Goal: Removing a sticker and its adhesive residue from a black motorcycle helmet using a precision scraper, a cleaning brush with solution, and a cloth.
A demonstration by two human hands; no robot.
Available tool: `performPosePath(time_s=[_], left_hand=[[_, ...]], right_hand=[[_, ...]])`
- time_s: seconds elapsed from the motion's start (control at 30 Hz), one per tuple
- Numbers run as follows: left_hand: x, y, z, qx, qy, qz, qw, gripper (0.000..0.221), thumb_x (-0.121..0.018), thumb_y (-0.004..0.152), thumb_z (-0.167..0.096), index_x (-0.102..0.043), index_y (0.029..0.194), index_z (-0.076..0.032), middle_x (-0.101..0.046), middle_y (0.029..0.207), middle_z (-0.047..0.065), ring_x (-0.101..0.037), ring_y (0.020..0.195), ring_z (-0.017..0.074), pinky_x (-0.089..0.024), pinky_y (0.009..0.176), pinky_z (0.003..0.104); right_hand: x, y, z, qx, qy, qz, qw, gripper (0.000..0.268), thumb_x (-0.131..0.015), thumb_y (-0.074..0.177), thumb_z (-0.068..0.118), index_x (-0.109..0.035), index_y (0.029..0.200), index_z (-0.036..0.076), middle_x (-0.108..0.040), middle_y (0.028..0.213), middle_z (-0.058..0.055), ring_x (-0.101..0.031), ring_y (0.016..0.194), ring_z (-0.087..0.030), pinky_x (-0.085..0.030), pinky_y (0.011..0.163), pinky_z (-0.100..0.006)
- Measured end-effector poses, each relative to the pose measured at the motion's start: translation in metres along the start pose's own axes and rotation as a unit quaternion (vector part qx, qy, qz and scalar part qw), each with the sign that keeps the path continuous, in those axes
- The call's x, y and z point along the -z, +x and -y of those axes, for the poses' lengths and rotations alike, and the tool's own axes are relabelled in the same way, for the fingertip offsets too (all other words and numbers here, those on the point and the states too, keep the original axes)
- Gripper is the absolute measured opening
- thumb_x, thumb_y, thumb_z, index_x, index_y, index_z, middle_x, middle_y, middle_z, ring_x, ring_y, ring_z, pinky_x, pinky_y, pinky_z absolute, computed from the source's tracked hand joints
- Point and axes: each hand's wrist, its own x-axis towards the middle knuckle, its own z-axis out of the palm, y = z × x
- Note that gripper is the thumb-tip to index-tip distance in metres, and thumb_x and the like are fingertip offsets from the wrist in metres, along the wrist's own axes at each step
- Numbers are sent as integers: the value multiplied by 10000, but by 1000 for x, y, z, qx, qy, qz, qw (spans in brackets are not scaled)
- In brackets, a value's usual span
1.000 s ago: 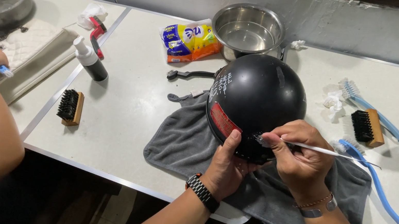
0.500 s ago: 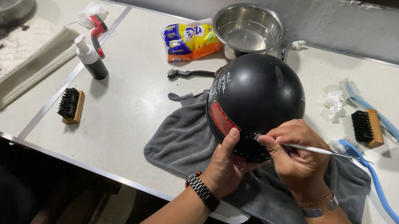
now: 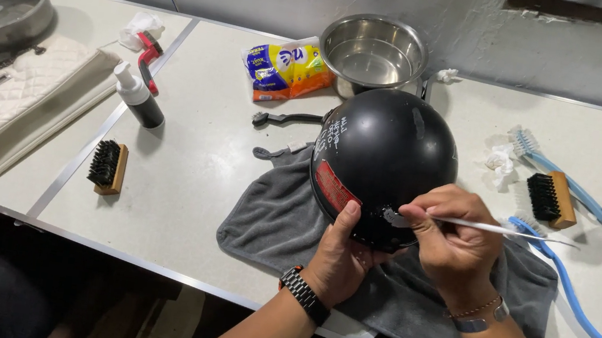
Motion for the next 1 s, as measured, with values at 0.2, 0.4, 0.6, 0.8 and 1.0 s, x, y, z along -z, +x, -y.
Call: performPosePath(time_s=[0.2, 0.4, 0.6, 0.8, 1.0], left_hand=[[-5, -3, -2, -2, 6, -1, 1000, 495, -639, 982, -461, -647, 1190, -12, -741, 1108, 257, -743, 994, 378, -605, 887, 576], [-18, -9, -10, -6, 2, 1, 1000, 459, -647, 988, -453, -674, 1130, -17, -748, 1052, 247, -753, 953, 363, -627, 863, 548], [-21, -11, -10, -7, 11, 0, 1000, 472, -634, 988, -453, -674, 1131, -6, -748, 1074, 248, -748, 974, 370, -609, 892, 573], [-21, -10, -12, -7, 4, -5, 1000, 492, -646, 976, -473, -679, 1106, 0, -748, 1064, 245, -748, 972, 374, -609, 891, 575], [-19, -10, -10, -9, -2, -5, 1000, 472, -654, 981, -449, -676, 1101, 7, -745, 1046, 255, -749, 956, 384, -625, 852, 556]], right_hand=[[1, 0, 2, 5, -14, 9, 1000, 283, -796, 861, -46, -527, 830, 36, -708, 735, -146, -632, 607, -210, -506, 558, -273], [-2, -3, -1, 0, -4, 3, 1000, 291, -787, 861, -54, -515, 815, 38, -702, 727, -148, -626, 605, -212, -503, 557, -268], [-1, 2, 2, -5, 13, -22, 1000, 273, -758, 907, -48, -502, 858, 36, -700, 763, -155, -622, 641, -189, -495, 592, -257], [-8, 4, 5, 20, -34, 13, 999, 307, -801, 845, -52, -519, 764, 39, -701, 697, -136, -634, 570, -246, -510, 536, -286], [-1, -1, -2, 4, -8, -12, 1000, 288, -778, 889, -46, -513, 814, 39, -695, 731, -141, -621, 601, -210, -490, 559, -265]])
